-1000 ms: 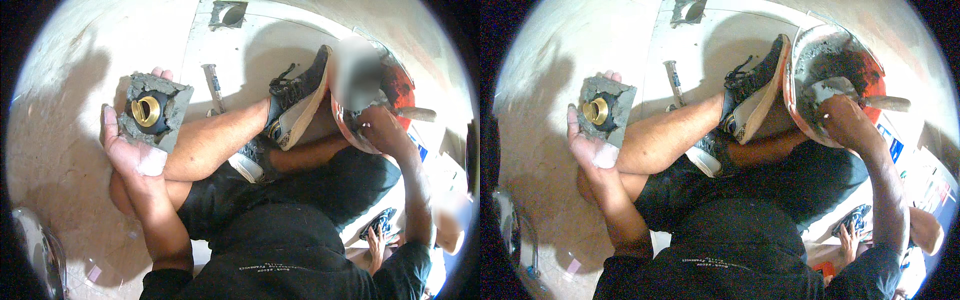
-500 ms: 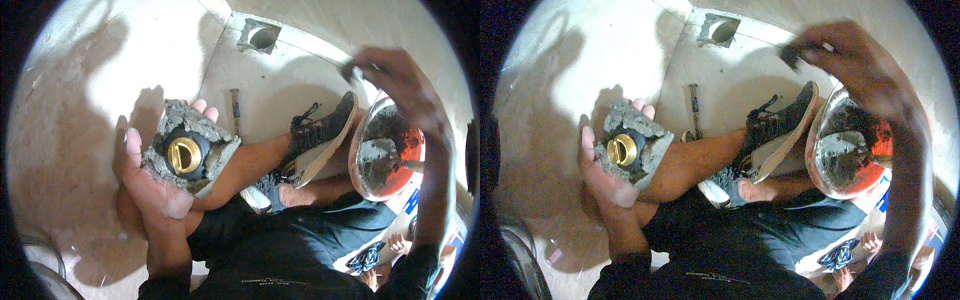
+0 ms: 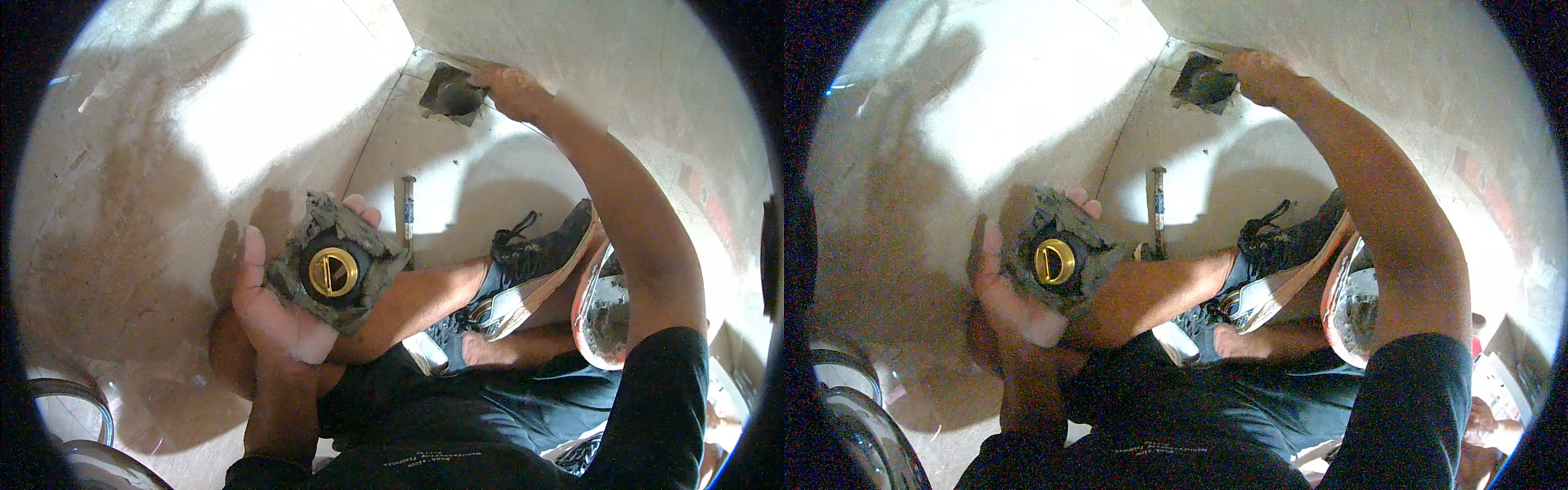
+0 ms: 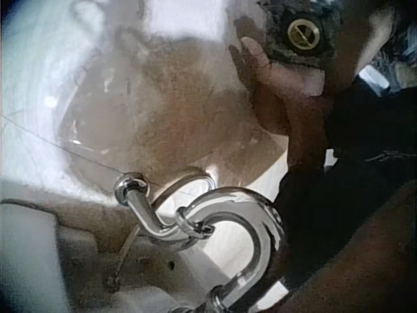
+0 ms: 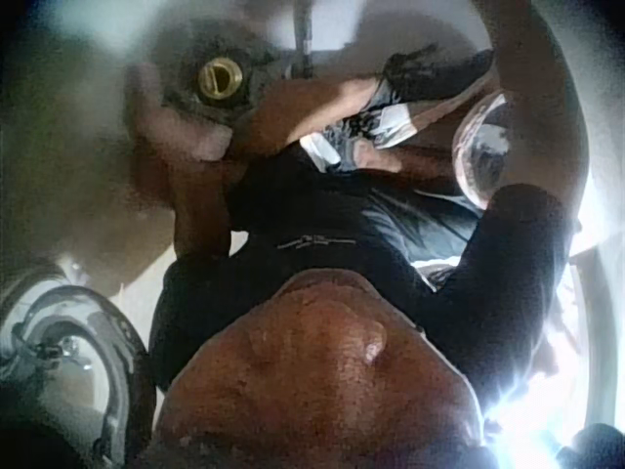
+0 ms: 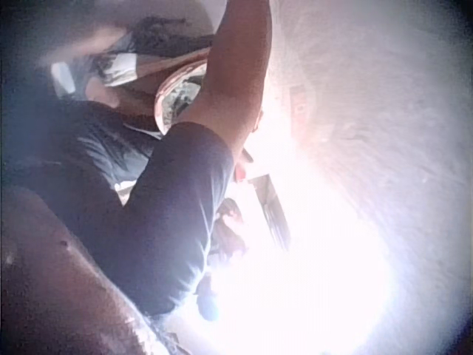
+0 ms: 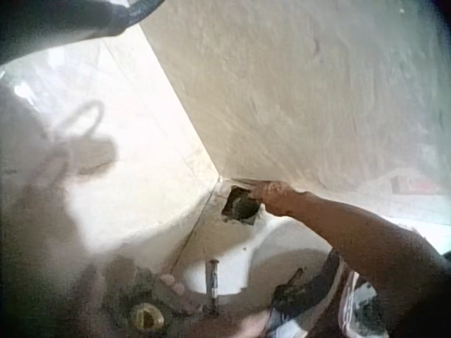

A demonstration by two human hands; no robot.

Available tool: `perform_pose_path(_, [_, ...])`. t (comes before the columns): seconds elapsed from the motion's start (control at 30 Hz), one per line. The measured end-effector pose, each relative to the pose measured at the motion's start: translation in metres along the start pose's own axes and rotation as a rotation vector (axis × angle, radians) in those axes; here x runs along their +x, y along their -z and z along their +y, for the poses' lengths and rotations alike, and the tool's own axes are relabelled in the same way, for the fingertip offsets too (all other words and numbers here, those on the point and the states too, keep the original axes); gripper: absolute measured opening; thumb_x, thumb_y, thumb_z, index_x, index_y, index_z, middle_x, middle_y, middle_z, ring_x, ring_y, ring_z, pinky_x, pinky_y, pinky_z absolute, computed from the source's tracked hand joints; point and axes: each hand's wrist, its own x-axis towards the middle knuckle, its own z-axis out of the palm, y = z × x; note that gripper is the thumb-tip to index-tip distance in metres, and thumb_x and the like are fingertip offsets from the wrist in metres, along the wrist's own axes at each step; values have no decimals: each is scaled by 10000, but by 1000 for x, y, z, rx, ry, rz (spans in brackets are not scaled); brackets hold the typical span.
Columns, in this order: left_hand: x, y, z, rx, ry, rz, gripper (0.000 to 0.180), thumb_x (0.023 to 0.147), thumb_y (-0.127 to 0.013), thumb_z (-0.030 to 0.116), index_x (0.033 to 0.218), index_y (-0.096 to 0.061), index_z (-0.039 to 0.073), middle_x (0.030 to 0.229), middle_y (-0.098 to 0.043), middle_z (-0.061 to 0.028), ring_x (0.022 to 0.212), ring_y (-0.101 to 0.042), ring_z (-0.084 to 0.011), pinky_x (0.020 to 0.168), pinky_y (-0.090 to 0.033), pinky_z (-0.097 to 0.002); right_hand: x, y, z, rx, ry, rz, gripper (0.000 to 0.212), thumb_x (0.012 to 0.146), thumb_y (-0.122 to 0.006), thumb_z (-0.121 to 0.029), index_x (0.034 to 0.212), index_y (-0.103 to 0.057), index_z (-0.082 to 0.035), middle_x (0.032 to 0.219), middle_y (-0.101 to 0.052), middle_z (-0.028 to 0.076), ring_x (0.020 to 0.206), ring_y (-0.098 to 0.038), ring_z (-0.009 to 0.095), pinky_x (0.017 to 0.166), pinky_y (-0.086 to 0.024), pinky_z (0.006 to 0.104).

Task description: The person scoops cement from a bucket and applies it to a brass plumbing fitting. They then insert the fitting into a wall hole and secure it with a screwdriver.

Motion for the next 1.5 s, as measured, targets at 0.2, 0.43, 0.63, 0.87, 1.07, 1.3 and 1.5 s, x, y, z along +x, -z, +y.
perform_pose_path(0.2, [1,4,-1,60,-15,11,905,1014,-434,636,1542,-338,-93,1554,-426,-311,1482,-371,-465,1213,-321,-622,-17,-1,-19,-393,-111,-200,457,1000,-565,-104,1455,-521,-91,1475,-549,87,1197,-664,322,971,-586,453])
perform_pose_path(0.43, [-3,4,2,21,-21,2,910,1017,-425,639,1543,-333,-97,1556,-420,-318,1484,-364,-474,1214,-315,-624,-21,13,-33,-459,-257,-219,316,1003,-539,-85,1317,-575,-74,1393,-593,75,1242,-630,309,964,-590,430])
perform_pose_path(0.63, [-1,2,1,1,-4,-71,898,1014,-414,634,1543,-345,-88,1558,-427,-310,1474,-384,-465,1213,-323,-612,-1,8,-22,-317,114,-91,237,931,-614,-81,1150,-704,-78,1245,-649,22,1212,-617,273,938,-596,412])
perform_pose_path(0.87, [1,5,3,112,-37,-18,899,1016,-388,642,1544,-354,-85,1551,-441,-302,1464,-404,-458,1216,-319,-609,4,-8,-7,-490,149,-143,224,915,-635,-66,1111,-743,-90,1252,-627,8,1198,-588,239,932,-598,359])
perform_pose_path(1.07, [0,1,0,42,-21,-48,896,1019,-386,637,1551,-341,-82,1551,-435,-310,1468,-394,-470,1210,-324,-618,-20,5,-2,-368,-13,-99,296,972,-575,-70,1244,-684,-114,1255,-619,65,1239,-607,263,960,-587,380])
perform_pose_path(1.3, [-1,-1,-1,52,-53,33,879,1020,-405,612,1544,-344,-91,1568,-404,-323,1487,-363,-473,1218,-307,-622,-24,11,-11,-311,83,19,518,989,-548,-66,1476,-552,-243,1323,-605,144,1199,-652,347,1014,-560,461])
perform_pose_path(1.5, [2,-6,-3,7,-11,70,881,1019,-408,598,1566,-316,-85,1598,-365,-320,1501,-336,-477,1240,-259,-618,-54,42,-9,-519,-17,26,491,984,-576,-88,1461,-545,-202,1286,-646,195,1110,-680,352,966,-561,457])
